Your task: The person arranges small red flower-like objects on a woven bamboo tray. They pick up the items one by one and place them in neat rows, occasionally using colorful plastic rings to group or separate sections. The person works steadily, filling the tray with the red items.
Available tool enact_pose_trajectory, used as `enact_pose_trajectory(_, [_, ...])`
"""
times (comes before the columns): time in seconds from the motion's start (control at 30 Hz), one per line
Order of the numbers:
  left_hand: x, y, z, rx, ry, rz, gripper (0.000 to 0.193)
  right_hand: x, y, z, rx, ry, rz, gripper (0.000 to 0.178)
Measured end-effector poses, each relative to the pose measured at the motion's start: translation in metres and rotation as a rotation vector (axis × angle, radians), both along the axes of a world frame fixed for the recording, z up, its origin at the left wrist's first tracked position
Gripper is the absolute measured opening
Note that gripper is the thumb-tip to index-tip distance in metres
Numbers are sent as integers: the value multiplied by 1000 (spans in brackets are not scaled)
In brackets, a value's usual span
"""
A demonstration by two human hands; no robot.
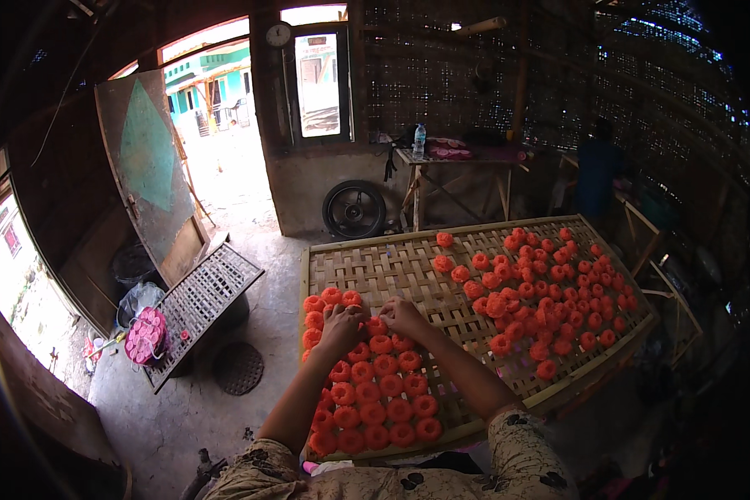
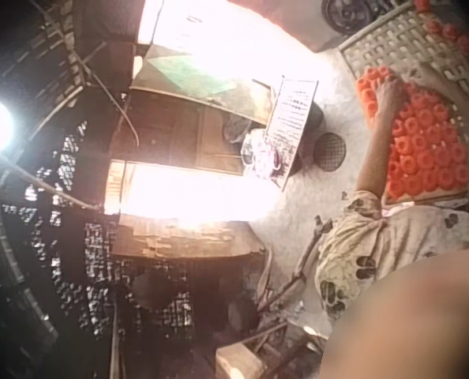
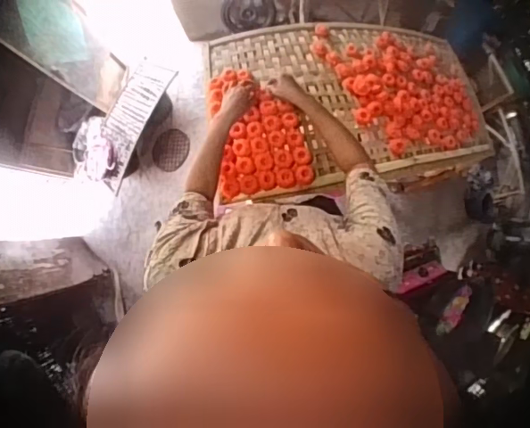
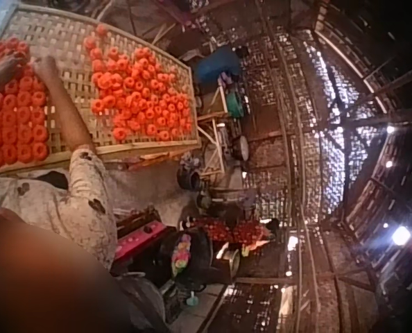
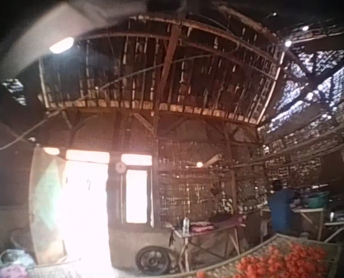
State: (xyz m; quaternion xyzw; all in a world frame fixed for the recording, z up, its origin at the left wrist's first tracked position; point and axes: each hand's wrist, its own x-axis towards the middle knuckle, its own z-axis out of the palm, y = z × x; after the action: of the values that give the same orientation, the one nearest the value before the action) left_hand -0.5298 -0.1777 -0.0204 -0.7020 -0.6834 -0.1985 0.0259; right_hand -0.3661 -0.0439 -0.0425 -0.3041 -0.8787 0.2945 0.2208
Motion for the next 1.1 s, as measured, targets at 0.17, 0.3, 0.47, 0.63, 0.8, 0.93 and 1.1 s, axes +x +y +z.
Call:
enact_pose_trajectory(0.17, [7,-3,10,-132,46,34,24,15,52,5,293,-23,-111,21])
enact_pose_trajectory(0.3, [16,12,4,-44,-59,-2,27,67,150,-7,544,34,-438,30])
enact_pose_trajectory(0.47, [0,-9,2,24,-73,-24,30,56,152,2,506,-242,-492,45])
enact_pose_trajectory(0.63, [-17,-34,14,123,-161,-112,32,64,166,-6,341,-266,-462,37])
enact_pose_trajectory(0.8, [-41,-81,17,91,-244,-37,23,67,185,-19,284,-44,-539,25])
enact_pose_trajectory(0.93, [-44,-117,15,97,-282,77,21,59,179,-16,266,-61,-541,26])
enact_pose_trajectory(1.1, [-38,-137,21,120,-455,107,21,55,175,-21,534,-96,-542,35])
